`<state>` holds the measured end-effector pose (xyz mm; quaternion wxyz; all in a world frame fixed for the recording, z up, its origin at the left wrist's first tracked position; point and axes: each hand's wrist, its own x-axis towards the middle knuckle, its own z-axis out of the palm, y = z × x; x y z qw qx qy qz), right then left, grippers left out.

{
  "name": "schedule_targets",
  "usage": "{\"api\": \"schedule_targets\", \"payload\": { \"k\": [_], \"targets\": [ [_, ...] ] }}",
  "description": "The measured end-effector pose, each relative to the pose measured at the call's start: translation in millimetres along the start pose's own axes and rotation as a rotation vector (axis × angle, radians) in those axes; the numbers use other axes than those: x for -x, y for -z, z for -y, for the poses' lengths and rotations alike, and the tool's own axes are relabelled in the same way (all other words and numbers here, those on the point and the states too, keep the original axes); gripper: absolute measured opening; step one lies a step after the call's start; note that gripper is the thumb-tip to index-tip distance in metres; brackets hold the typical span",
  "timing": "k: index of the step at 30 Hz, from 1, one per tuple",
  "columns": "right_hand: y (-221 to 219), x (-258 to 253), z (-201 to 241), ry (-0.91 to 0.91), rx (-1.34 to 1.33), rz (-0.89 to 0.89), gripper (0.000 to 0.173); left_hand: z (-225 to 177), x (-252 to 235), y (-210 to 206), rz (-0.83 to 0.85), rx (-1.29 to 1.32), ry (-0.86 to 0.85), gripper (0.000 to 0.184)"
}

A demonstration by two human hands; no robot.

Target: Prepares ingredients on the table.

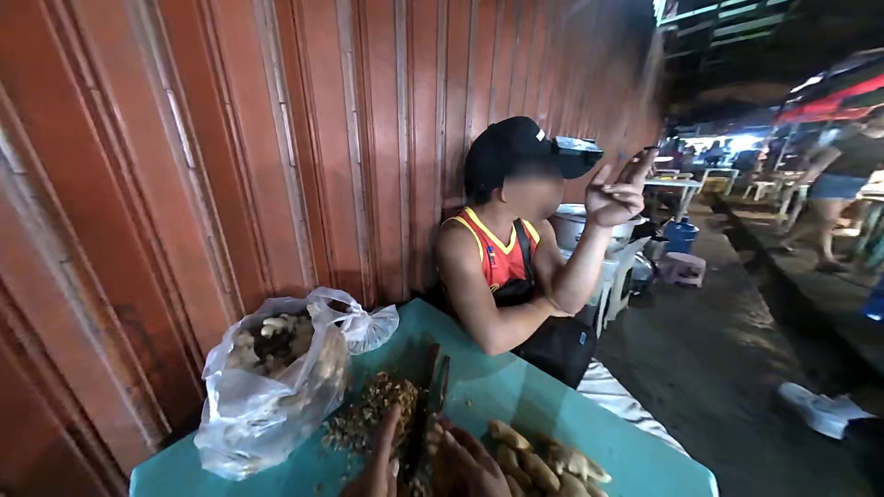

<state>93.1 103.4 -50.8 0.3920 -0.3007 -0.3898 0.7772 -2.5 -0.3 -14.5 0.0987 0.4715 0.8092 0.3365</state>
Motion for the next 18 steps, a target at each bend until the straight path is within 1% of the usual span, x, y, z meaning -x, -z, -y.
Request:
{"api": "schedule_targets", "payload": {
  "k": [2,4,5,7,9,10,13,15,18],
  "targets": [
    [5.4,-4.3,-0.4,-0.108,-0.186,0.029,0.023,3.9,0.6,-4.9,-0.025,0.051,-0.091,0.052],
    [8.2,-8.4,-3.6,-0.142,-0.310,0.039,0.020,10.0,-1.3,-10.7,0.002,0.076,-0.131,0.049],
    [10.0,-10.2,-4.8,-0.135,-0.342,0.048,0.017,11.3,-2.2,-11.7,0.046,0.075,-0.112,0.048],
    [11.1,-10.9,-3.6,-0.091,-0.344,0.045,0.016,7.9,-2.6,-9.0,0.096,0.064,0.002,0.042],
    [8.4,-6.2,3.2,-0.061,-0.296,0.002,0.023,2.1,-2.6,-1.9,0.119,0.040,0.131,0.043],
    [6.5,-5.5,5.5,-0.043,-0.263,-0.028,0.026,1.1,-2.8,0.1,0.101,0.039,0.161,0.044],
    [4.1,-6.0,9.0,0.013,-0.206,-0.022,0.026,-0.5,-4.8,3.0,0.072,0.023,0.181,0.045],
    [2.8,-4.6,8.9,-0.002,-0.227,-0.003,0.024,-3.0,-4.3,3.6,0.108,0.014,0.181,0.046],
    [-0.5,-1.8,9.0,-0.048,-0.267,-0.007,0.023,-7.6,-1.7,2.7,0.156,0.036,0.137,0.047]
  ]
}}
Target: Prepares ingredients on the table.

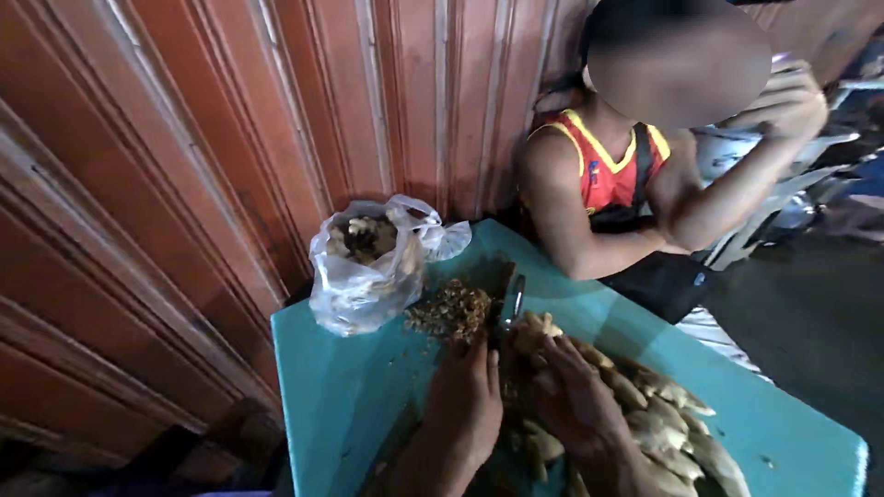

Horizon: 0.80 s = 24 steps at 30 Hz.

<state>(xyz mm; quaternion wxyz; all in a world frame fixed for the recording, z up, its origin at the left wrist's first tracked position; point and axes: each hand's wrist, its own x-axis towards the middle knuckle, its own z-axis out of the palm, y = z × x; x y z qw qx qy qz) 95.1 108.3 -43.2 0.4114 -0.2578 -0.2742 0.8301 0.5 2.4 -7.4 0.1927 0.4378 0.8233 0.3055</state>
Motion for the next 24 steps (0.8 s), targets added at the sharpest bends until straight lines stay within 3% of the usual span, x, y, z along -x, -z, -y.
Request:
{"api": "schedule_targets", "payload": {
  "k": [11,14,24],
  "targets": [
    [4.8,0.5,-3.7,0.010,0.116,0.128,0.032,-1.9,-1.8,3.0,0.093,-0.003,-0.071,0.051],
    [8.1,-0.7,-5.2,0.058,0.136,0.210,0.034,1.6,-2.7,0.9,0.042,-0.002,-0.080,0.049],
    [11.1,-5.1,-9.0,0.064,0.160,0.258,0.032,-5.1,1.7,9.4,0.114,0.039,0.021,0.049]
  ]
}}
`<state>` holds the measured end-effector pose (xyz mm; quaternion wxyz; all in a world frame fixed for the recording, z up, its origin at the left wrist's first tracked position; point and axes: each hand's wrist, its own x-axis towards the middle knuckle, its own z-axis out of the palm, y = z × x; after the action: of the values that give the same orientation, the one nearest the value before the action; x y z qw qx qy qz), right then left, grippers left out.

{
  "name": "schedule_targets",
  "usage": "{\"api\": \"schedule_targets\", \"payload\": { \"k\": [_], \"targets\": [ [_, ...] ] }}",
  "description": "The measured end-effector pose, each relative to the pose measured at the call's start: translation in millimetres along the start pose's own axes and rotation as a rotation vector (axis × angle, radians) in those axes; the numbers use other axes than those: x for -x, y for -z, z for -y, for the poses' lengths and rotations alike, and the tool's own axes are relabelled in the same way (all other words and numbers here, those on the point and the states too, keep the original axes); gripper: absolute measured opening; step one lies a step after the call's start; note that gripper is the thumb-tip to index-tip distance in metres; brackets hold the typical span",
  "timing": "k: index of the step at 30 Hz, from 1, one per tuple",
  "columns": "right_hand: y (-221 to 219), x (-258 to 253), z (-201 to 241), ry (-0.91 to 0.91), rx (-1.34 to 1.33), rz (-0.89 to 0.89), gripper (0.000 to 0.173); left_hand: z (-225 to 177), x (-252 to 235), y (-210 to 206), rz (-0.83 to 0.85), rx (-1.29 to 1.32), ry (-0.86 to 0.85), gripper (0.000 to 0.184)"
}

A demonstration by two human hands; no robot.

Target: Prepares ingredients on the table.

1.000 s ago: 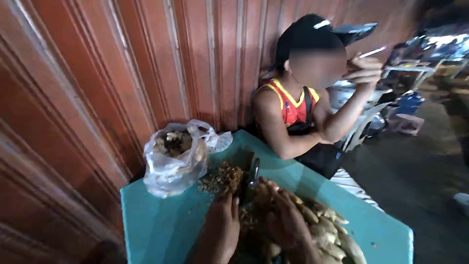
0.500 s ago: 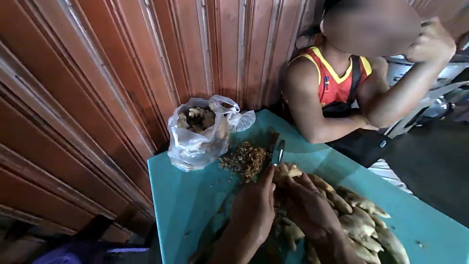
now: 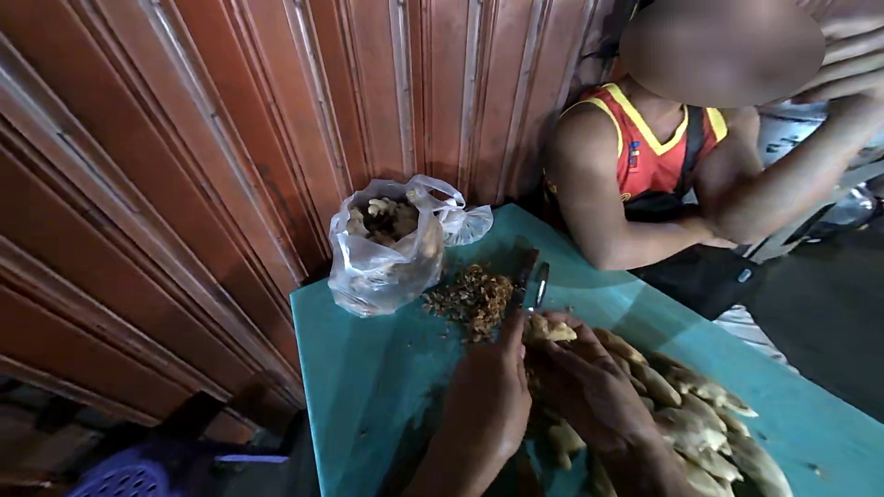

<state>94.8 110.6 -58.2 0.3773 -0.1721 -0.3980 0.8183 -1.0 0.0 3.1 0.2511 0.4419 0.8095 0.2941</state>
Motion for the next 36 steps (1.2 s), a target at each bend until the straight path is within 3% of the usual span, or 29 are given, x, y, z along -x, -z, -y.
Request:
{"api": "schedule_targets", "payload": {
  "k": [7,13,16,20,27,30,36],
  "targets": [
    [1.1,0.8,-6.5,0.036,0.007,-0.002,0.029,-6.4,0.4,-3.2,0.024,-0.045,0.063,0.050],
    [4.3,0.8,-3.8,0.028,0.074,0.046,0.030,-8.4,-1.3,4.0,-0.045,-0.308,0.138,0.054],
    [3.9,-0.6,-5.2,-0.037,0.066,0.040,0.029,-5.1,-0.8,10.4,-0.052,-0.202,0.151,0.051],
    [2.5,-1.1,-4.2,-0.032,0.054,-0.017,0.026,-3.6,2.6,4.2,-0.017,-0.033,0.043,0.049],
    [0.9,-1.5,-2.6,0.004,0.039,-0.045,0.025,-11.3,1.9,0.0,0.074,-0.066,0.062,0.057],
    [2.4,-0.3,-5.5,0.067,0.099,-0.038,0.023,-11.9,1.0,-1.5,0.095,-0.077,0.080,0.058],
    [-5.3,10.3,3.6,0.373,0.541,0.039,0.020,-31.7,14.3,3.9,0.039,-0.165,0.094,0.062]
  ]
}}
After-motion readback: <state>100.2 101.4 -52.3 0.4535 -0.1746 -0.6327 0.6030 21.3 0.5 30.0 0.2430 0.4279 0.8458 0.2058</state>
